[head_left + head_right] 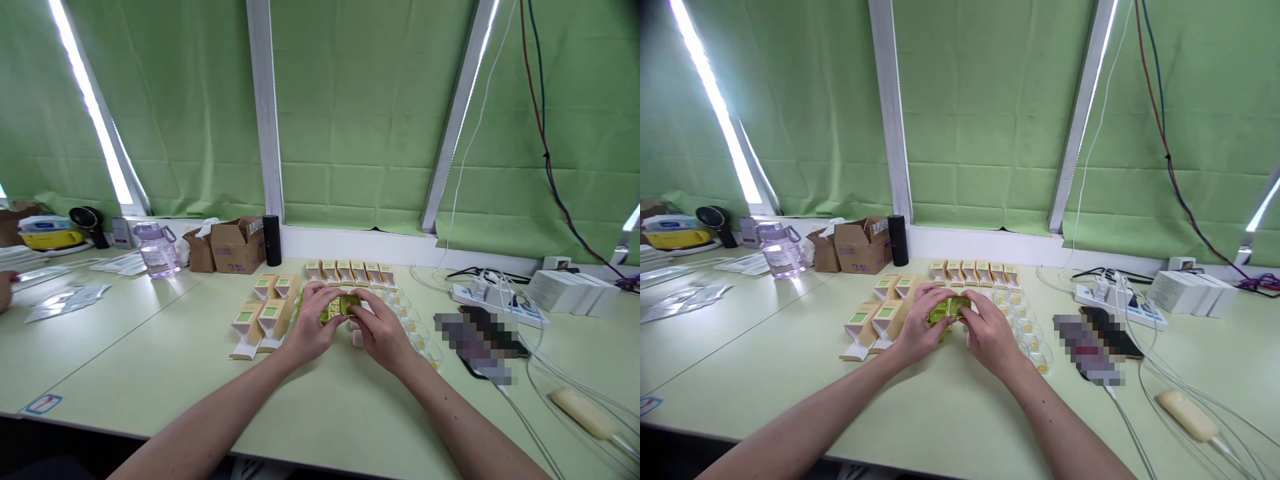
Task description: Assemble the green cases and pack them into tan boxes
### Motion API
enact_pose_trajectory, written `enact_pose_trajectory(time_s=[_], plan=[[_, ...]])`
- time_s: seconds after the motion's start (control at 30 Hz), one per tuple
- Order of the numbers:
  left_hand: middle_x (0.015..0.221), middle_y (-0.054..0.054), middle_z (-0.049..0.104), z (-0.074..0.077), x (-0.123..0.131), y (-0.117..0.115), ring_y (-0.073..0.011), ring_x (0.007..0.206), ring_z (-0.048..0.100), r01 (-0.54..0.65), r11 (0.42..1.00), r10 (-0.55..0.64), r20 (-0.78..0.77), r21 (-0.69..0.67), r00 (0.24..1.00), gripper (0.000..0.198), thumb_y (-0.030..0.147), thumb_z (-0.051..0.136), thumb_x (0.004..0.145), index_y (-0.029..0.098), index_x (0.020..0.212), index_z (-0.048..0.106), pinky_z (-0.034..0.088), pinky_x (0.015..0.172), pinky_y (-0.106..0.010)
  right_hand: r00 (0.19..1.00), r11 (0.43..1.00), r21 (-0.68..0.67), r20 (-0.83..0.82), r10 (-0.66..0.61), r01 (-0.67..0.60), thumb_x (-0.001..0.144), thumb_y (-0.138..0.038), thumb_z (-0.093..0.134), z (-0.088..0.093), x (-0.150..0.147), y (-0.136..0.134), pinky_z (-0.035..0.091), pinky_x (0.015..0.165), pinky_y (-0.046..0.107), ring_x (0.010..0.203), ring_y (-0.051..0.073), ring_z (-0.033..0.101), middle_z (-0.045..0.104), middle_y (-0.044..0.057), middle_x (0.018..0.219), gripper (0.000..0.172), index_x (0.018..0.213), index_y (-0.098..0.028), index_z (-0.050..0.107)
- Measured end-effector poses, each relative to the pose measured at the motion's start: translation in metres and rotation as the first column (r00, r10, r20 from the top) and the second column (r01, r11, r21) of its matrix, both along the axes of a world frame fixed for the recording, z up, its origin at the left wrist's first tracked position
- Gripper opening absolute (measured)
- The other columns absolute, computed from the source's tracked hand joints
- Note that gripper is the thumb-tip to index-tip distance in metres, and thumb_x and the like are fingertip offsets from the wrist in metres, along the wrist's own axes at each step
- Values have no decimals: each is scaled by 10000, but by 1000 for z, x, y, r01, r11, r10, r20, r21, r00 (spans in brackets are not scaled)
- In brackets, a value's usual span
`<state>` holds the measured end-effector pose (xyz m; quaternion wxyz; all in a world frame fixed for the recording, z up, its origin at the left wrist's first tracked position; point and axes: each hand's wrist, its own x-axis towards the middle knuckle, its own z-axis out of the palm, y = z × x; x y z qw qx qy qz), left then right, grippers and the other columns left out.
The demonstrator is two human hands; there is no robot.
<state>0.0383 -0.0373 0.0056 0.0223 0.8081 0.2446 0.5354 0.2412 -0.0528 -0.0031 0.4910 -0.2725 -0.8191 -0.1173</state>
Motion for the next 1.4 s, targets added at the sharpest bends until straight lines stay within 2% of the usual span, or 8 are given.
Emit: enact_pose_trajectory(time_s=[0.17, 0.33, 0.43, 0.53, 0.73, 1.0, 1.13, 1.4], plan=[[1214, -103, 729, -2, -1, 1, -302, 1187, 565, -3, 1000, 3, 5, -17, 1000, 403, 194, 706, 936, 238, 1331, 639, 460, 1062, -517, 995, 998, -42, -87, 40, -44, 1027, -123, 505, -2, -1, -1, 597, 1008, 457, 1279, 284, 640, 648, 172, 1354, 270, 1225, -220, 661], [1291, -128, 687, 1, -2, -4, -320, 1268, 497, -3, 999, 3, 12, -43, 1000, 428, 204, 642, 965, 217, 1389, 586, 476, 1065, -537, 934, 969, -222, -356, 23, -108, 1011, -256, 591, -4, -3, 0, 574, 1043, 464, 1257, 286, 664, 705, 126, 1316, 227, 1224, -249, 670], [1321, -129, 671, 2, -2, -6, -325, 1298, 465, -38, 999, 37, -10, -36, 999, 441, 159, 596, 962, 214, 1399, 572, 453, 1090, -556, 838, 885, -388, -545, 6, -258, 1016, -377, 608, -1, -4, 1, 600, 948, 415, 1102, 260, 716, 742, 109, 1237, 241, 1195, -242, 697], [1327, -129, 671, 2, -1, -6, -332, 1297, 469, -65, 998, 65, -37, 8, 997, 469, 135, 594, 948, 210, 1409, 556, 449, 1079, -554, 771, 807, -463, -636, -15, -366, 1003, -478, 621, 3, -5, 2, 596, 892, 375, 989, 234, 718, 757, 93, 1181, 303, 1137, -236, 744], [1352, -122, 679, 0, -1, -4, -327, 1309, 533, -73, 994, 81, -92, 85, 992, 501, 118, 591, 940, 221, 1427, 534, 403, 1125, -559, 687, 720, -516, -723, -76, -464, 903, -637, 705, 5, -3, 7, 578, 852, 375, 854, 230, 706, 760, 60, 912, 424, 914, -218, 772], [1386, -151, 655, 0, 0, -6, -348, 1346, 523, -86, 994, 95, -140, 66, 986, 499, 177, 578, 984, 222, 1476, 512, 413, 1131, -590, 525, 467, -515, -842, -120, -719, 741, -752, 799, 8, -10, 7, 604, 700, 339, 684, 191, 702, 737, 52, 797, 575, 849, -191, 742], [1405, -155, 640, 0, 1, -7, -358, 1355, 486, -93, 995, 96, -155, 27, 983, 516, 193, 621, 971, 218, 1476, 520, 427, 1129, -595, 543, 462, -554, -822, -172, -692, 728, -776, 788, 10, -13, 3, 591, 588, 314, 603, 184, 686, 709, 39, 708, 611, 826, -176, 727], [1291, -124, 700, -5, 3, -3, -348, 1277, 528, -36, 999, 29, -164, -41, 986, 585, 255, 783, 888, 244, 1435, 577, 436, 1132, -594, 700, 465, -695, -686, -199, -549, 720, -905, 660, 9, -16, -4, 443, 416, 262, 394, 159, 571, 652, 45, 492, 714, 685, -192, 636]])
